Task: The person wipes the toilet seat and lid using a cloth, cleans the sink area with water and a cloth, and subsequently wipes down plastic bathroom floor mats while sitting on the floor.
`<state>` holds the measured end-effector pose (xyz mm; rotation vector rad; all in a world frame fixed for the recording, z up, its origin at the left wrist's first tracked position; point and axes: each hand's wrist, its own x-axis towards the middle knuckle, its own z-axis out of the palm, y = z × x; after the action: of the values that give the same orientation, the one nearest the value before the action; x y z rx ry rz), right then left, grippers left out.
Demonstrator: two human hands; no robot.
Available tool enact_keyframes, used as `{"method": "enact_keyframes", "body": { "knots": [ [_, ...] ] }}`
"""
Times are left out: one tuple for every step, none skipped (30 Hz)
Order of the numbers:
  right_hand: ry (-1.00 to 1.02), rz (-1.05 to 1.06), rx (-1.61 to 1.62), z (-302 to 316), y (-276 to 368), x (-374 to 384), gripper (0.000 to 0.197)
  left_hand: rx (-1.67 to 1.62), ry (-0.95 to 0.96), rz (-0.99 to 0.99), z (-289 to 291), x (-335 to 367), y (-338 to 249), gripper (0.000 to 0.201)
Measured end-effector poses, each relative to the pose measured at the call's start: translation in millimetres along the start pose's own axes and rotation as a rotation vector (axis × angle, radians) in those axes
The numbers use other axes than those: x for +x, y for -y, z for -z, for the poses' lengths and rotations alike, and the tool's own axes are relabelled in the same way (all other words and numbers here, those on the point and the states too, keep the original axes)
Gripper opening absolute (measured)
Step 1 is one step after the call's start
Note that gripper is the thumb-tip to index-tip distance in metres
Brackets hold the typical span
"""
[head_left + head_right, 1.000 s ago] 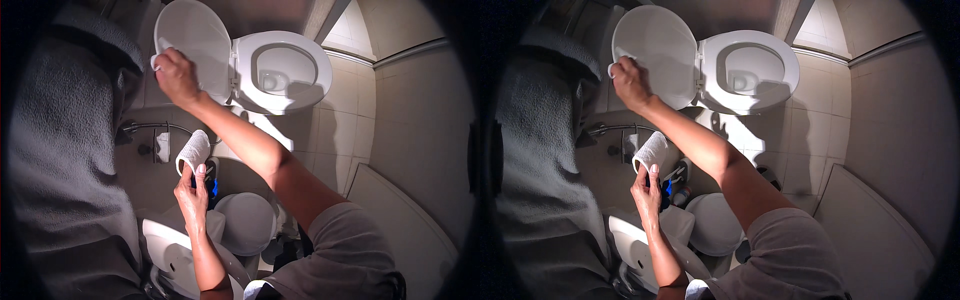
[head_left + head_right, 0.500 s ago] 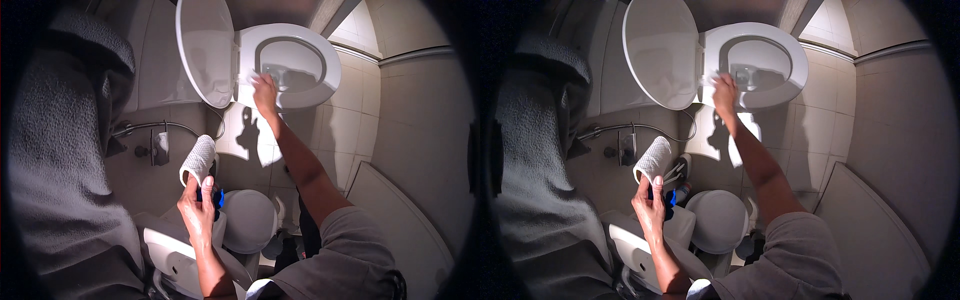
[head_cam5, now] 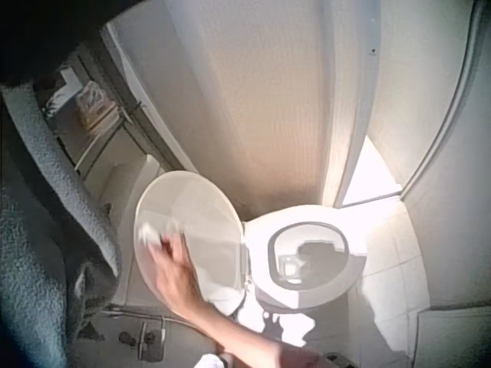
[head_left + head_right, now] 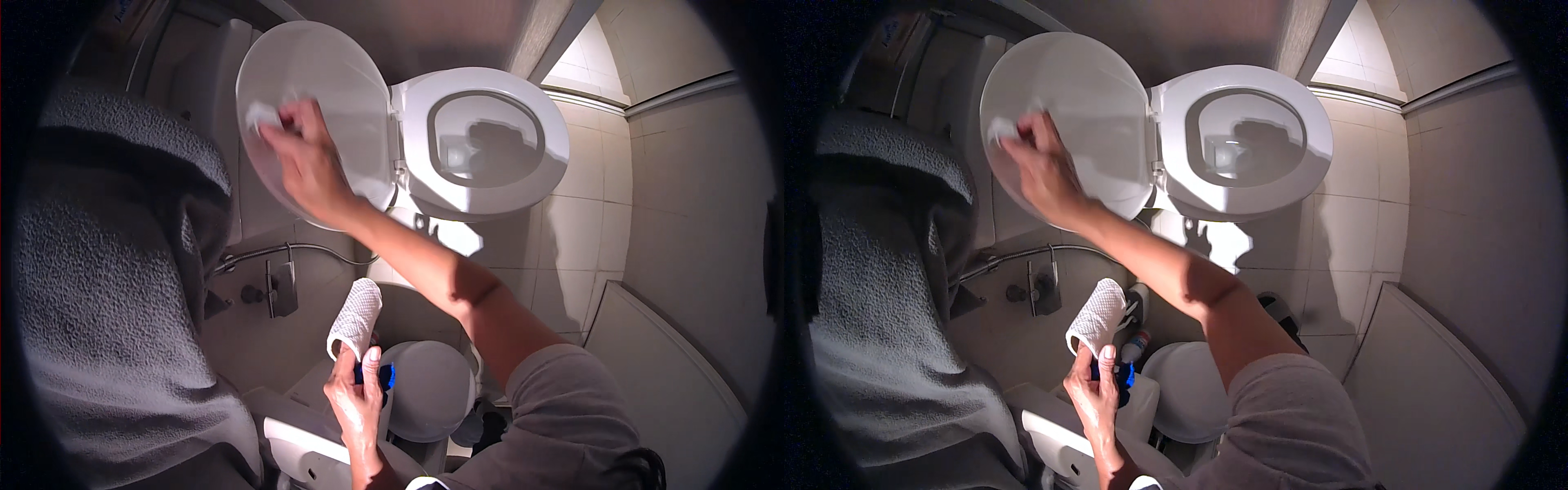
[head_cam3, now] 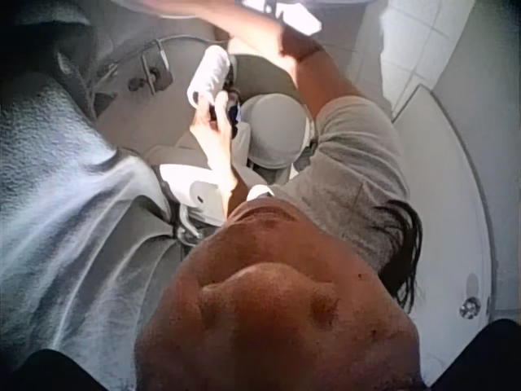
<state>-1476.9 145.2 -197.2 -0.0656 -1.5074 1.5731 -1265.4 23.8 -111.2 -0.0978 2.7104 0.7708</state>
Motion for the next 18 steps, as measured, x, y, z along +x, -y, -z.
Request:
{"method": "enact_keyframes", "body": {
  "knots": [
    [-0.056, 0.018, -0.059, -10.4, -18.9, 15.6, 0.016, 0.008, -0.009, -0.007, -0.8, 0.1, 0.9, 0.025],
    [-0.114, 0.04, -0.127, -16.7, -46.9, 38.7, 0.017, 0.023, -0.01, -0.012, -2.1, -0.7, 0.7, 0.025],
    [-0.168, -0.041, -0.13, -19.0, -83.3, 56.3, 0.016, 0.036, -0.008, -0.017, -3.5, -1.4, 1.0, 0.025],
    [-0.222, -0.118, -0.133, -16.4, -125.5, 69.1, 0.014, 0.047, -0.007, -0.025, -5.4, -0.6, -0.1, 0.026],
    [-0.256, -0.152, -0.149, -3.6, -170.3, 74.8, 0.01, 0.032, -0.011, -0.051, -8.5, 0.2, -5.1, 0.027],
    [-0.24, -0.191, -0.431, -0.1, -195.3, 58.9, 0.015, 0.034, -0.025, -0.049, -7.0, 0.1, -5.5, 0.027],
    [-0.181, -0.303, -0.509, 10.9, -216.4, 43.9, 0.017, 0.034, -0.036, -0.05, -6.4, -0.4, -4.5, 0.028],
    [-0.197, -0.441, -0.512, 20.3, -230.9, 28.1, 0.021, 0.049, -0.027, -0.066, -5.4, -0.1, 1.1, 0.03],
    [-0.216, -0.446, -0.611, 31.8, -242.5, 11.3, 0.026, 0.056, -0.04, -0.097, -6.0, 0.1, 3.7, 0.03],
    [-0.19, -0.451, -0.676, 43.0, -249.6, -5.8, 0.028, 0.06, -0.057, -0.126, -7.6, 0.2, 5.2, 0.029],
    [-0.067, -0.476, -0.714, 34.3, -239.0, -33.6, 0.028, 0.085, -0.095, -0.126, -5.6, 0.3, 11.6, 0.029],
    [-0.034, -0.468, -0.679, 40.7, -234.3, -45.5, 0.027, 0.097, -0.08, -0.111, -4.0, 0.8, 11.6, 0.029],
    [0.0, -0.461, -0.644, 46.9, -231.8, -52.6, 0.026, 0.103, -0.08, -0.103, -3.3, 1.3, 13.8, 0.028],
    [-0.013, -0.471, -0.696, 68.9, -239.6, -44.0, 0.026, 0.097, -0.067, -0.115, -5.1, 0.8, 12.7, 0.028],
    [-0.021, -0.486, -0.741, 86.3, -247.9, -36.0, 0.026, 0.097, -0.059, -0.12, -6.7, 0.9, 13.2, 0.028],
    [-0.118, -0.29, -0.869, 102.9, -255.3, -31.4, 0.023, 0.084, -0.035, -0.058, -5.4, 0.5, 9.8, 0.027],
    [-0.181, -0.465, -0.784, 115.6, -262.0, -22.8, 0.014, 0.083, -0.046, -0.045, -5.1, -0.1, 13.3, 0.027],
    [0.008, -0.265, -0.911, 148.8, -279.5, -15.2, 0.018, 0.105, -0.028, -0.088, -4.0, -0.5, 14.6, 0.026]
  ]
}}
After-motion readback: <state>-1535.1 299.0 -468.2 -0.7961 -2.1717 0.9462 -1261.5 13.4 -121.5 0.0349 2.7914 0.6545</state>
